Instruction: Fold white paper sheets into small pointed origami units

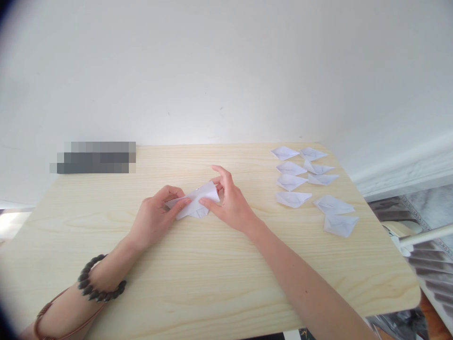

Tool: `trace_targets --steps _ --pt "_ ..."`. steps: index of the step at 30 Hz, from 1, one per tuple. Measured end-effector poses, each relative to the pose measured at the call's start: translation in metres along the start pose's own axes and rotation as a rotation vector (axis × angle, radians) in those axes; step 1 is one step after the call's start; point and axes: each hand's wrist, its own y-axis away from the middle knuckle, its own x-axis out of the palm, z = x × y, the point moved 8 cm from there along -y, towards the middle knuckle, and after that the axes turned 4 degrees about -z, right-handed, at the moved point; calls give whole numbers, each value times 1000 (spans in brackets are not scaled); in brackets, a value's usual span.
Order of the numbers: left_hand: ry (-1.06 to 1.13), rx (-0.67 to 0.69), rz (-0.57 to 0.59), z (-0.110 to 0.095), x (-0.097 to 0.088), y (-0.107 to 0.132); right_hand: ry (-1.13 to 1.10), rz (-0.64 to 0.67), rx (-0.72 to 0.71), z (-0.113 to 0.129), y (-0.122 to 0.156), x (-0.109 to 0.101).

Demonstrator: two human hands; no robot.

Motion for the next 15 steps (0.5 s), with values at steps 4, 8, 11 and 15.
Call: trace_targets --steps 4,8,11,15 --pt "87 -50 -7 3 0 0 -12 77 65 -3 1 4" --pt "130 -85 20 4 3 1 5 84 77 -3 1 4" --pt "166 -80 56 1 6 3 34 130 41 1 1 6" --pt "123 -106 49 4 2 3 32 119 103 -4 0 3"
